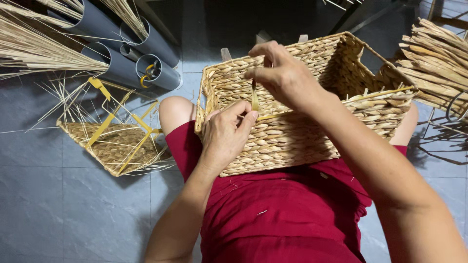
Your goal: The person sits on the floor with a woven water hyacinth basket on their lap and weaves a flat strip along the basket's rim, tucking and pressing the strip into the woven edge and working it around the rim to secure the border.
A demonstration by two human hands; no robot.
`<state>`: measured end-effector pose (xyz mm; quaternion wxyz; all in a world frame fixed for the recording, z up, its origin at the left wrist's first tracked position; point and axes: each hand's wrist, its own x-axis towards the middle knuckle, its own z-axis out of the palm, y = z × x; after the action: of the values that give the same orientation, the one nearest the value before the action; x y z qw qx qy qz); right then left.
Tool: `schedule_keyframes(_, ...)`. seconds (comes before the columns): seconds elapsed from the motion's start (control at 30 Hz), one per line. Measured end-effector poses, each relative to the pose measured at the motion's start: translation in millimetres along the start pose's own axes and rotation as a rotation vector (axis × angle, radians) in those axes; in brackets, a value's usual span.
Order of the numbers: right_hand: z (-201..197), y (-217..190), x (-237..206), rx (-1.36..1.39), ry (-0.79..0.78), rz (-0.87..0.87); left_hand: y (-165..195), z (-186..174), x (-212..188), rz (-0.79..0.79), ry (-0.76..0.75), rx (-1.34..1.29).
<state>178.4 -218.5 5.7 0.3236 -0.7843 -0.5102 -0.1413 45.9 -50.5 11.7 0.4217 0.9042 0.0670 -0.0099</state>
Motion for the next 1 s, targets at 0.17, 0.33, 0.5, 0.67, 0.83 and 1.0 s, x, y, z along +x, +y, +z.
schedule_keyframes(0.17,-4,4,6,-0.085,0.043,0.123,-4,-4,1,0.050,-0.069,0.050)
schedule_keyframes(0.33,-4,4,8,0.617,-0.199,0.787,0,-1,3,0.063,-0.041,0.117)
schedule_keyframes(0.5,-7,12,1,0.953,-0.194,0.874,6,0,1,0.069,-0.014,0.106)
schedule_keyframes(0.67,0,7,-8,0.911,-0.094,0.857,7,5,-3,0.103,-0.005,0.224)
schedule_keyframes(0.83,3,0,-11,0.820,-0.127,0.842,3,8,-6,0.123,-0.007,0.212)
schedule_keyframes(1.0,3,0,-14,0.871,-0.184,0.861,-2,9,-6,0.149,-0.004,0.206)
